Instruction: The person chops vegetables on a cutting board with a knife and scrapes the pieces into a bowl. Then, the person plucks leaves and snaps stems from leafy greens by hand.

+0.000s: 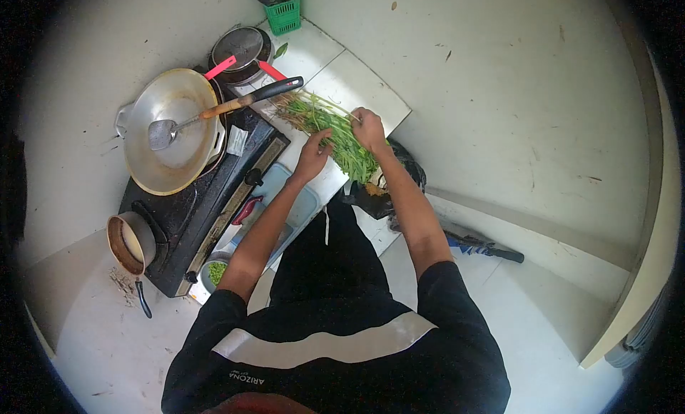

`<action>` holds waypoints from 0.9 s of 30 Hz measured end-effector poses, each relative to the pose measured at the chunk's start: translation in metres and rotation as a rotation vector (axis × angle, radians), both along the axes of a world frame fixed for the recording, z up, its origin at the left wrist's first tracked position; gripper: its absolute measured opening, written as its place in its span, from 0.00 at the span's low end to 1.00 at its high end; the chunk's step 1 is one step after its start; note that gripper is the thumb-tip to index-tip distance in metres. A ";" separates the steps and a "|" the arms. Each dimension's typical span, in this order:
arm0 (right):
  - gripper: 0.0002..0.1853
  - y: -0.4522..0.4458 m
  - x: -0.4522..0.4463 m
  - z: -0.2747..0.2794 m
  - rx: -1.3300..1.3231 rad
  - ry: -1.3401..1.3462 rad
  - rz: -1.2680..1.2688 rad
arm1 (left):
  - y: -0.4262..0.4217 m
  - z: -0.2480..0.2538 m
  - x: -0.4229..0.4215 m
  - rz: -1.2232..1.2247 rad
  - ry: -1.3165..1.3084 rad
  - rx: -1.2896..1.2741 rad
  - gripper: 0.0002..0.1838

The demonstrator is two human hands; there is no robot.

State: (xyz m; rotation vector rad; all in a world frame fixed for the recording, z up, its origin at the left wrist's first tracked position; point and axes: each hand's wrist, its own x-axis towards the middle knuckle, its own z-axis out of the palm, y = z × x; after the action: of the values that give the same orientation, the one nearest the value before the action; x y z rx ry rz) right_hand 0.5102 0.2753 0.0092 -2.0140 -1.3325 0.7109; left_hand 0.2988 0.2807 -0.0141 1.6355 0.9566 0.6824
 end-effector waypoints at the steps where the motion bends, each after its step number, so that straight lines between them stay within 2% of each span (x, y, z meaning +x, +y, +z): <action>1: 0.09 -0.001 0.001 0.000 0.003 -0.003 0.001 | 0.000 0.001 0.000 0.004 -0.002 -0.050 0.26; 8: 0.11 0.014 -0.007 -0.007 -0.029 -0.078 0.089 | 0.004 -0.015 0.001 0.028 -0.036 -0.255 0.37; 12: 0.13 0.023 -0.023 -0.002 -0.159 -0.240 0.071 | 0.002 0.002 -0.002 0.045 -0.031 -0.268 0.37; 14: 0.12 0.024 -0.028 -0.001 -0.156 -0.256 0.051 | 0.002 0.010 -0.002 0.075 -0.100 -0.371 0.37; 22: 0.12 0.021 -0.015 0.005 -0.211 -0.254 0.040 | 0.002 0.000 -0.003 0.069 -0.090 -0.358 0.40; 25: 0.12 0.014 -0.007 0.009 -0.120 -0.276 -0.033 | 0.002 0.001 -0.002 0.068 -0.084 -0.331 0.40; 27: 0.10 0.009 0.002 0.008 0.102 -0.183 -0.127 | 0.001 -0.003 -0.002 0.069 -0.092 -0.313 0.40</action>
State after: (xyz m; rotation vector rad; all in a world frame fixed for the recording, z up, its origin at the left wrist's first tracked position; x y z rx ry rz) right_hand 0.5119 0.2845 0.0171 -2.0995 -1.2998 0.4014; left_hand 0.2973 0.2820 -0.0167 1.2915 1.0017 0.6137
